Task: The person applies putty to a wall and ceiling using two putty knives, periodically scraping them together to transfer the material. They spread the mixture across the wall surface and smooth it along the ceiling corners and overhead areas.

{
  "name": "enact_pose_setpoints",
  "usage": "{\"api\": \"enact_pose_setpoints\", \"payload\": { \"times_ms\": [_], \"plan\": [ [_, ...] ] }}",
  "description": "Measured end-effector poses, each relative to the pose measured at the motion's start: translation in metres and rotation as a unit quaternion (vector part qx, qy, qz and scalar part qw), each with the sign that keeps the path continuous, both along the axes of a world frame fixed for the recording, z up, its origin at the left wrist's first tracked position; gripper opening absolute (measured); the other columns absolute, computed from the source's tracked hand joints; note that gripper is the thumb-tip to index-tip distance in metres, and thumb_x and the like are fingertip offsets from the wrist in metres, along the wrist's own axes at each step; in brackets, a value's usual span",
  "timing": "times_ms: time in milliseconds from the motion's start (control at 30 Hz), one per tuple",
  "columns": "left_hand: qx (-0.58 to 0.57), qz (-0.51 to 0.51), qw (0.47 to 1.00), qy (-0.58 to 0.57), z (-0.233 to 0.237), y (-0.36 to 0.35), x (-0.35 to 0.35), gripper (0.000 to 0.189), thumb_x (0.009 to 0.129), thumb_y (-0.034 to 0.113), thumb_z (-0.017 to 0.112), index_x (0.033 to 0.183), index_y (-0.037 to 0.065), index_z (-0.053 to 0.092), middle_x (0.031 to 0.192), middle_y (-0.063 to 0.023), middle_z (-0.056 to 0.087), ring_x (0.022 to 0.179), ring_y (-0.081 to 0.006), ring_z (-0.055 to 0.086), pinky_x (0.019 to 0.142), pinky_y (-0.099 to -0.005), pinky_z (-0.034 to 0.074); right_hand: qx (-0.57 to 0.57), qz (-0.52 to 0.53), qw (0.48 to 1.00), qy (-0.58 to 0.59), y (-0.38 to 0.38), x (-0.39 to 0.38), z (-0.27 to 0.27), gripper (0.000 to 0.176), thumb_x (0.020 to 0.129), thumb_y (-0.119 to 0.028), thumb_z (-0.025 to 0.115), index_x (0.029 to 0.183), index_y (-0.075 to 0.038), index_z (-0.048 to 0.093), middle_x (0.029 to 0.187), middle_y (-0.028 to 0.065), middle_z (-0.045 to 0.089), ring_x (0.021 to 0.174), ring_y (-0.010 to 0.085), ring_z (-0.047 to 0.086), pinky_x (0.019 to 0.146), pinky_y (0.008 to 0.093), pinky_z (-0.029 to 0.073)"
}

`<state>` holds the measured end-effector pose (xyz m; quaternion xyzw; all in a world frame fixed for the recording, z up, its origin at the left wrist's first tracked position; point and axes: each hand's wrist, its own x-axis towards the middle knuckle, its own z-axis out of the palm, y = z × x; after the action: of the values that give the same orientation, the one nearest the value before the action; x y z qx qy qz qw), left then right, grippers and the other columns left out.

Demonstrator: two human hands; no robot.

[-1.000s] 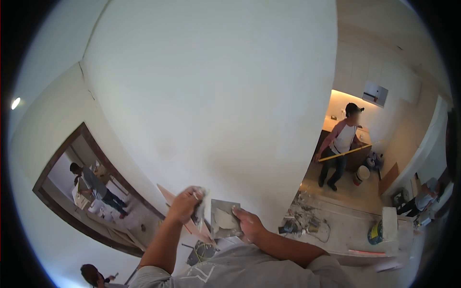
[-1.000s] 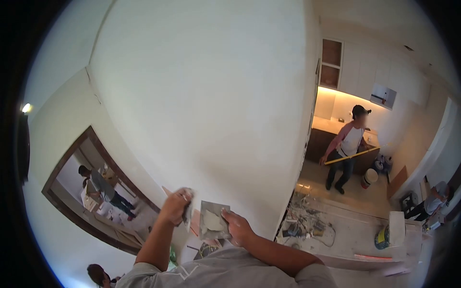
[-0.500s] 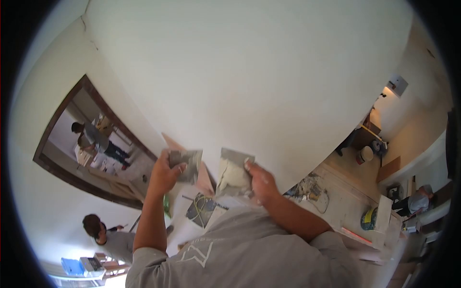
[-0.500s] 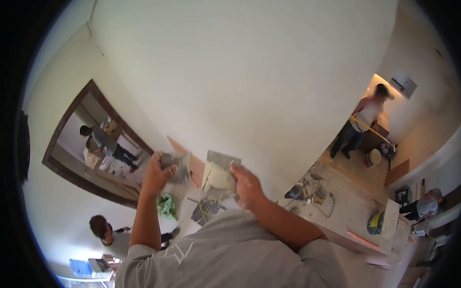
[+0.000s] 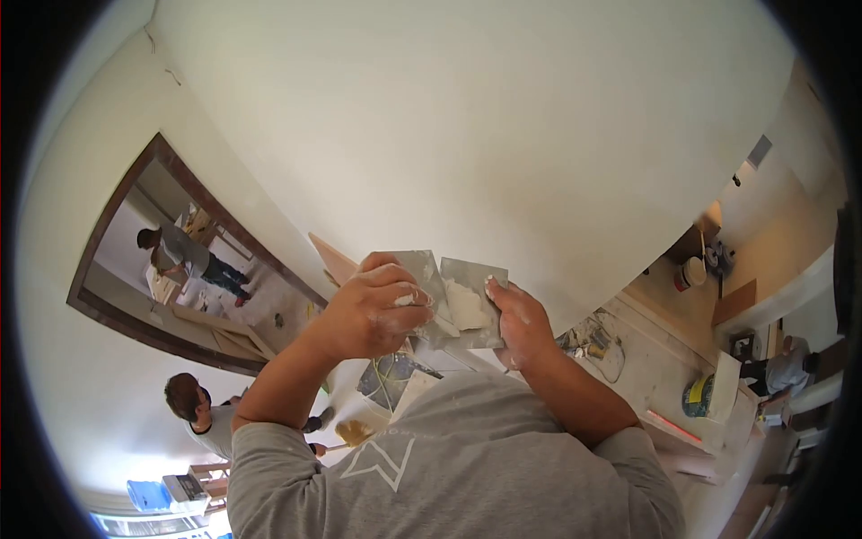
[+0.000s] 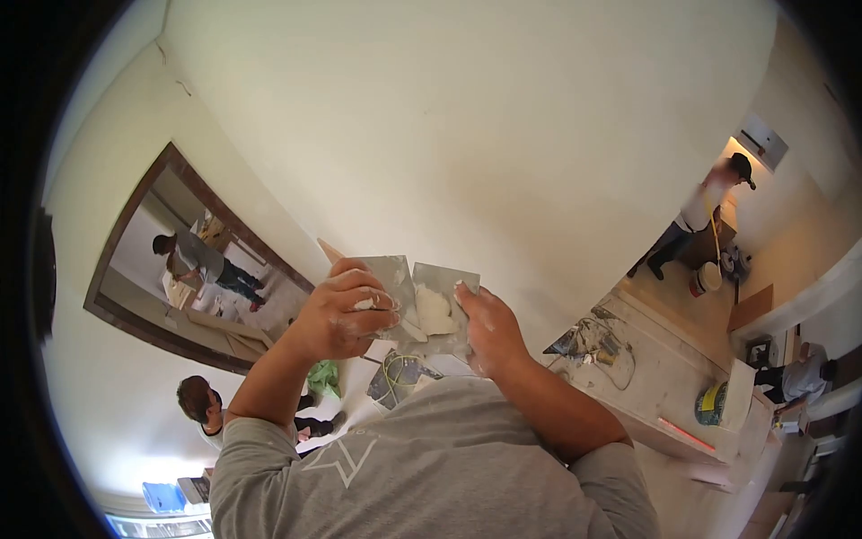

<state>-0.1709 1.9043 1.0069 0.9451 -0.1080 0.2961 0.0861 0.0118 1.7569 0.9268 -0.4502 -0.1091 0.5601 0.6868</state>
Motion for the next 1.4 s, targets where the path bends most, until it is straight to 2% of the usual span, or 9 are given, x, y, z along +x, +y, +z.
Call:
{"api": "enact_pose_setpoints", "payload": {
  "times_ms": [200, 300, 533, 700, 767, 867, 1100, 1200, 1400],
  "plan": [
    [0.0, -0.022, 1.0, 0.002, 0.017, 0.013, 0.001, 0.034, 0.053, -0.003, 0.061, 0.083, 0.01, 0.07, 0.086, -0.0063, 0.067, 0.08, -0.0238, 0.064, 0.076, -0.0419, 0.05, 0.007, -0.097, 0.99, -0.099, -0.028, 0.005, 0.013, 0.036, 0.101, -0.033, 0.052, 0.118, -0.001, 0.054, 0.106, 0.0076, 0.06, 0.095, 0.015, 0.056, 0.081, 0.0338, 0.047],
    [-0.197, -0.028, 0.977, -0.08, 0.042, 0.045, 0.003, 0.035, 0.057, -0.006, 0.053, 0.084, 0.008, 0.071, 0.086, -0.0107, 0.067, 0.078, -0.0237, 0.065, 0.073, -0.0402, 0.053, 0.135, -0.06, 0.985, -0.093, -0.05, 0.016, 0.036, 0.045, 0.102, -0.03, 0.051, 0.132, 0.003, 0.047, 0.124, 0.0097, 0.058, 0.108, 0.0169, 0.057, 0.094, 0.0321, 0.045],
    [0.128, 0.135, 0.939, -0.289, 0.282, 0.017, 0.059, 0.035, 0.083, -0.004, 0.052, 0.113, 0.005, 0.068, 0.092, -0.0125, 0.068, 0.083, -0.0219, 0.065, 0.079, -0.0317, 0.051, 0.234, -0.116, 0.959, -0.108, -0.083, 0.036, 0.049, 0.042, 0.096, -0.02, 0.055, 0.127, 0.007, 0.053, 0.111, 0.0115, 0.065, 0.102, 0.0204, 0.062, 0.092, 0.0335, 0.049],
    [0.292, 0.238, 0.845, -0.379, 0.402, -0.026, 0.106, 0.029, 0.092, 0.014, 0.052, 0.117, 0.007, 0.065, 0.101, -0.0179, 0.069, 0.088, -0.0372, 0.064, 0.082, -0.0414, 0.052, 0.298, -0.236, 0.906, -0.184, -0.119, 0.087, 0.012, 0.044, 0.088, -0.026, 0.063, 0.116, 0.007, 0.055, 0.103, 0.0198, 0.064, 0.088, 0.0309, 0.064, 0.079, 0.0417, 0.052],
    [0.344, 0.233, 0.804, -0.425, 0.414, -0.06, 0.12, 0.03, 0.09, 0.007, 0.051, 0.117, 0.003, 0.065, 0.111, -0.0171, 0.068, 0.1, -0.033, 0.065, 0.091, -0.04, 0.051, 0.346, -0.252, 0.902, -0.045, -0.134, 0.093, 0.027, 0.038, 0.088, -0.035, 0.061, 0.092, 0.002, 0.066, 0.077, 0.0171, 0.065, 0.059, 0.0257, 0.063, 0.053, 0.0344, 0.053],
    [0.354, 0.219, 0.803, -0.427, 0.423, -0.044, 0.144, 0.032, 0.088, 0.007, 0.052, 0.117, 0.007, 0.066, 0.106, -0.0171, 0.068, 0.095, -0.0344, 0.064, 0.086, -0.0428, 0.052, 0.343, -0.329, 0.876, -0.087, -0.153, 0.123, -0.009, 0.047, 0.087, -0.047, 0.057, 0.088, -0.001, 0.067, 0.069, 0.0171, 0.063, 0.049, 0.0245, 0.056, 0.044, 0.0337, 0.046],
    [0.328, 0.106, 0.862, -0.371, 0.284, 0.005, 0.15, 0.059, 0.062, -0.005, 0.063, 0.119, 0.011, 0.067, 0.114, -0.0085, 0.066, 0.106, -0.0263, 0.061, 0.087, -0.0406, 0.047, 0.34, -0.411, 0.844, -0.049, -0.164, 0.128, -0.01, 0.042, 0.095, -0.046, 0.048, 0.1, -0.007, 0.064, 0.07, 0.008, 0.065, 0.057, 0.0196, 0.058, 0.04, 0.031, 0.043],
    [0.314, 0.096, 0.898, -0.292, 0.235, 0.004, 0.13, 0.052, 0.068, -0.003, 0.062, 0.118, 0.011, 0.066, 0.115, -0.0079, 0.064, 0.109, -0.0243, 0.059, 0.084, -0.0413, 0.045, 0.274, -0.468, 0.838, -0.057, -0.171, 0.14, -0.029, 0.041, 0.097, -0.046, 0.047, 0.1, -0.009, 0.063, 0.071, 0.0082, 0.065, 0.058, 0.0187, 0.059, 0.041, 0.0318, 0.045],
    [0.288, 0.217, 0.834, -0.417, 0.348, -0.02, 0.096, 0.04, 0.082, -0.002, 0.054, 0.118, 0.01, 0.065, 0.1, -0.0127, 0.069, 0.086, -0.0326, 0.064, 0.076, -0.0408, 0.054, 0.263, -0.455, 0.843, -0.113, -0.173, 0.156, -0.048, 0.04, 0.099, -0.042, 0.047, 0.106, -0.006, 0.063, 0.075, 0.0076, 0.065, 0.061, 0.0178, 0.062, 0.049, 0.0313, 0.05]
  ]
}}
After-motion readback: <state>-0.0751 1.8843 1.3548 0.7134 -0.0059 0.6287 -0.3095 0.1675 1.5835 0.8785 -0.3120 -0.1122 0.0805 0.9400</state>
